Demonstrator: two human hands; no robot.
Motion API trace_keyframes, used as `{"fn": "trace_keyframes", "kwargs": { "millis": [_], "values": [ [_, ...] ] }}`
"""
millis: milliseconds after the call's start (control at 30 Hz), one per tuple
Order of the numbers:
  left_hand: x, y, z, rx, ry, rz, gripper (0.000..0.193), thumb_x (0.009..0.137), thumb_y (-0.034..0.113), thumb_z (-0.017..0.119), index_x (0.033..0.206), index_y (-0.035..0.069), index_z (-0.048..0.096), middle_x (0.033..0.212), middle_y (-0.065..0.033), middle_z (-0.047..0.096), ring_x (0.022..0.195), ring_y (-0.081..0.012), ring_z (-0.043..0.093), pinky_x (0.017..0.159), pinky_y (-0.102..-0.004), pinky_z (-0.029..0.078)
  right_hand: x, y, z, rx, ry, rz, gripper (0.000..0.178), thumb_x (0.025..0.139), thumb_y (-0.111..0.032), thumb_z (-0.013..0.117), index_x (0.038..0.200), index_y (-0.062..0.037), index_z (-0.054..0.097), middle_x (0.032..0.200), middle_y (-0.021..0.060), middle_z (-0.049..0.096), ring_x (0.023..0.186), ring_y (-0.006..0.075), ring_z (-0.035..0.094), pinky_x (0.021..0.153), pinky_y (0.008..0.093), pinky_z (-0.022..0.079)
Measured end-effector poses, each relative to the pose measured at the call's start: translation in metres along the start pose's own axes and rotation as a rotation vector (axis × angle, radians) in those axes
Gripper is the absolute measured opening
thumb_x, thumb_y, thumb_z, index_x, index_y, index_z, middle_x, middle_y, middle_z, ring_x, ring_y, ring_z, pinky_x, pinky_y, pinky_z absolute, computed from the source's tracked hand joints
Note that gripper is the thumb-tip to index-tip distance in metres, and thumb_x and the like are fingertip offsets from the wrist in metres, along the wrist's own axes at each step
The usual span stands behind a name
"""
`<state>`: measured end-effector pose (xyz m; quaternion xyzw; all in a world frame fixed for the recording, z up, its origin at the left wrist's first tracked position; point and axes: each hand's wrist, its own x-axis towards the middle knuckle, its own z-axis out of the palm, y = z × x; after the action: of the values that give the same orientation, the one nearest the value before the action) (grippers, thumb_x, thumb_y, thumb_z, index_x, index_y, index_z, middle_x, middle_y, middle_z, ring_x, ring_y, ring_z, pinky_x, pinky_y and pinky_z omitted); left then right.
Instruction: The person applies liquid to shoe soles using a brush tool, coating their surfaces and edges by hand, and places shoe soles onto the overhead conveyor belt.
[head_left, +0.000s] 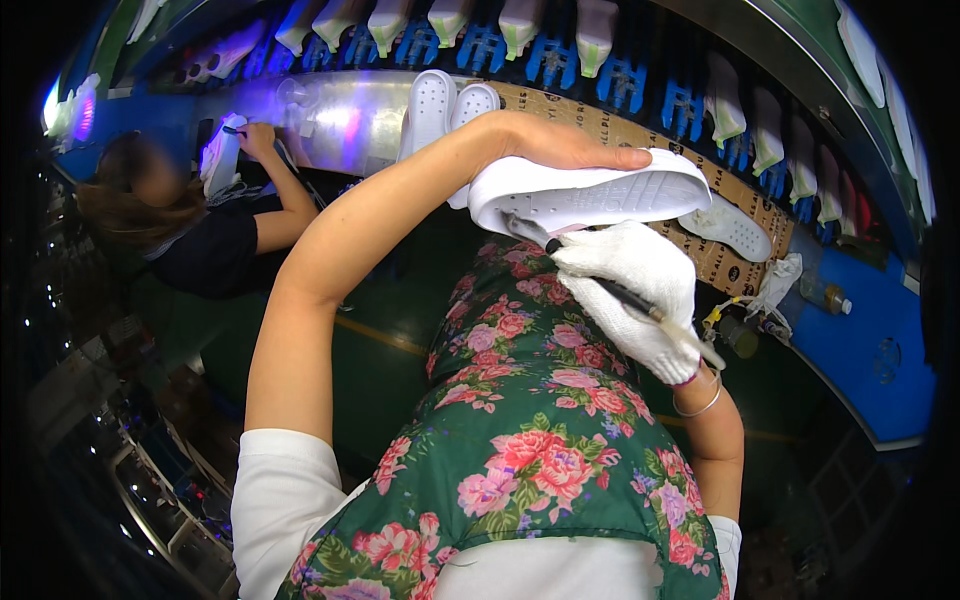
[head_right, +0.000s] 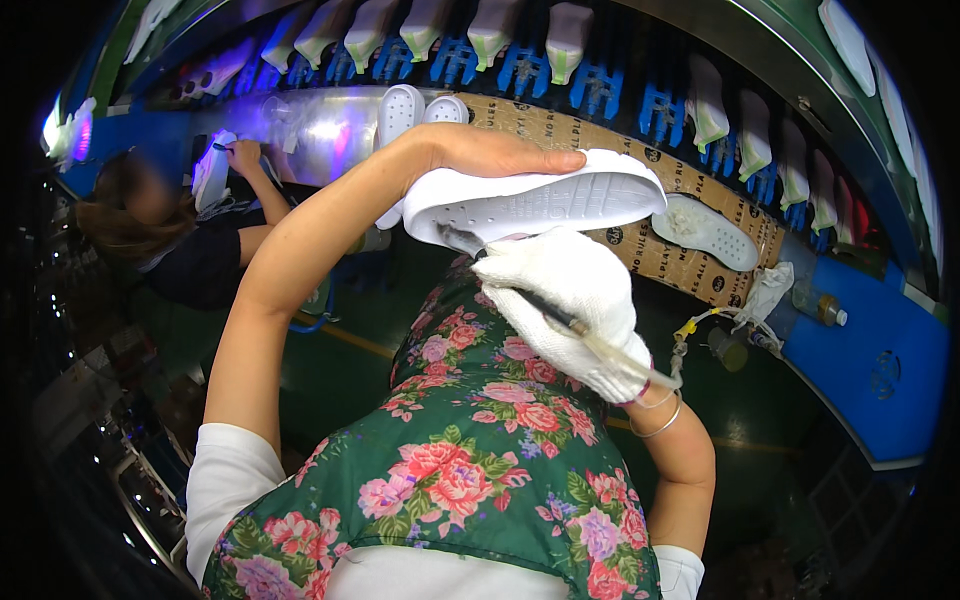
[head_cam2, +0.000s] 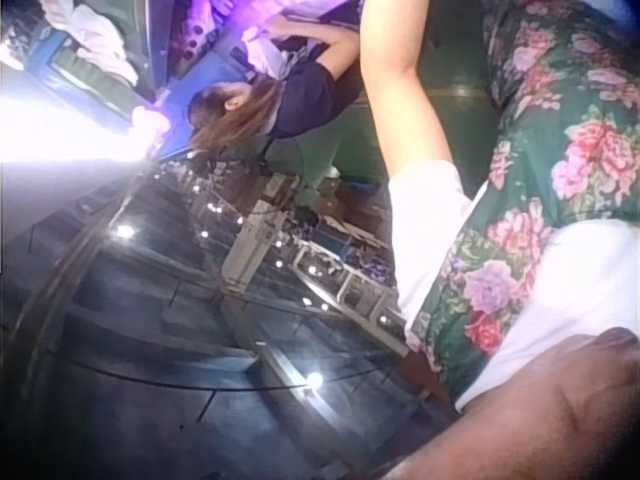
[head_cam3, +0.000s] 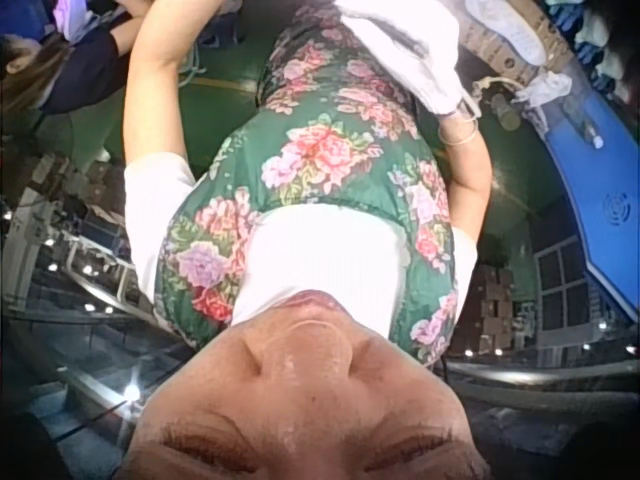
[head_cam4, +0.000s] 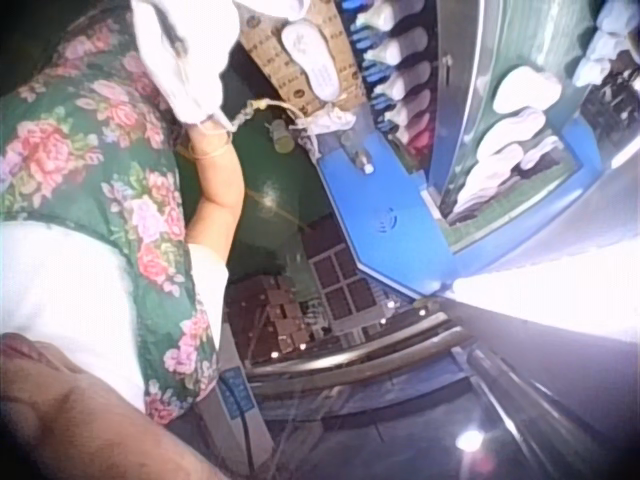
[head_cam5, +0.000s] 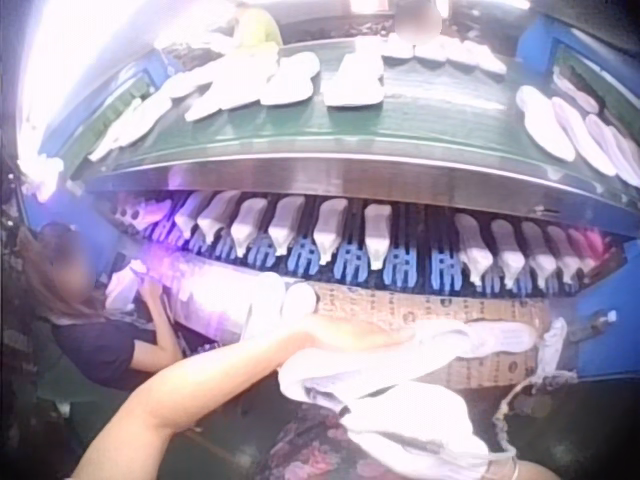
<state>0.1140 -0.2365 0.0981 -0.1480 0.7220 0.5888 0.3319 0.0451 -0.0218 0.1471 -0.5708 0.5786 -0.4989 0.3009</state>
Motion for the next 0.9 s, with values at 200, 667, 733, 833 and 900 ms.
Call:
{"fn": "trace_keyframes", "kwargs": {
  "millis": [200, 667, 733, 833, 900],
  "values": [
    [-0.001, 0.006, -0.002, 0.013, 0.074, -0.025, 0.108, 0.086, 0.089, 0.038, 0.149, 0.002, 0.049, 0.152, -0.0265, 0.045, 0.140, -0.0379, 0.046, 0.112, -0.0408, 0.042, -0.004, 0.002, 0.002, -0.095, 0.024, -0.111, 0.023, 0.075, -0.001, 0.080, 0.097, -0.0083, 0.075, 0.095, 0.0097, 0.074, 0.077, 0.0260, 0.070, 0.071, 0.0351, 0.056],
    [0.015, -0.046, 0.028, -1.428, -0.376, 0.400, 0.103, 0.086, 0.090, 0.028, 0.145, 0.008, 0.047, 0.106, -0.0282, 0.067, 0.081, -0.0486, 0.072, 0.067, -0.0600, 0.063, -0.013, 0.018, -0.014, 0.278, 0.594, 0.301, 0.020, 0.085, 0.007, 0.072, 0.105, 0.0072, 0.074, 0.105, 0.0130, 0.075, 0.095, 0.0180, 0.069, 0.089, 0.0295, 0.053],
    [0.021, -0.056, 0.050, -1.571, -0.393, 0.547, 0.088, 0.098, 0.076, 0.026, 0.146, 0.005, 0.046, 0.105, -0.0298, 0.068, 0.087, -0.0482, 0.071, 0.080, -0.0599, 0.061, -0.007, 0.014, -0.018, 0.100, 0.599, 0.281, 0.020, 0.084, 0.006, 0.074, 0.104, 0.0051, 0.075, 0.104, 0.0123, 0.076, 0.093, 0.0168, 0.070, 0.085, 0.0288, 0.055],
    [0.028, -0.055, 0.082, -1.346, 0.150, 0.501, 0.061, 0.108, 0.046, 0.033, 0.146, -0.001, 0.043, 0.126, -0.0262, 0.063, 0.113, -0.0394, 0.066, 0.102, -0.0508, 0.054, -0.003, 0.018, -0.022, -0.041, 0.495, 0.151, 0.019, 0.082, 0.006, 0.076, 0.101, 0.0037, 0.075, 0.101, 0.0133, 0.076, 0.092, 0.0180, 0.071, 0.084, 0.0296, 0.055],
    [0.030, -0.058, 0.093, -1.371, 0.199, 0.681, 0.052, 0.109, 0.031, 0.040, 0.149, -0.001, 0.040, 0.145, -0.0205, 0.053, 0.131, -0.0316, 0.055, 0.112, -0.0483, 0.046, -0.001, 0.017, -0.025, -0.044, 0.381, 0.094, 0.019, 0.082, 0.006, 0.076, 0.100, 0.0024, 0.075, 0.099, 0.0121, 0.076, 0.091, 0.0182, 0.072, 0.083, 0.0301, 0.055]
  ]
}}
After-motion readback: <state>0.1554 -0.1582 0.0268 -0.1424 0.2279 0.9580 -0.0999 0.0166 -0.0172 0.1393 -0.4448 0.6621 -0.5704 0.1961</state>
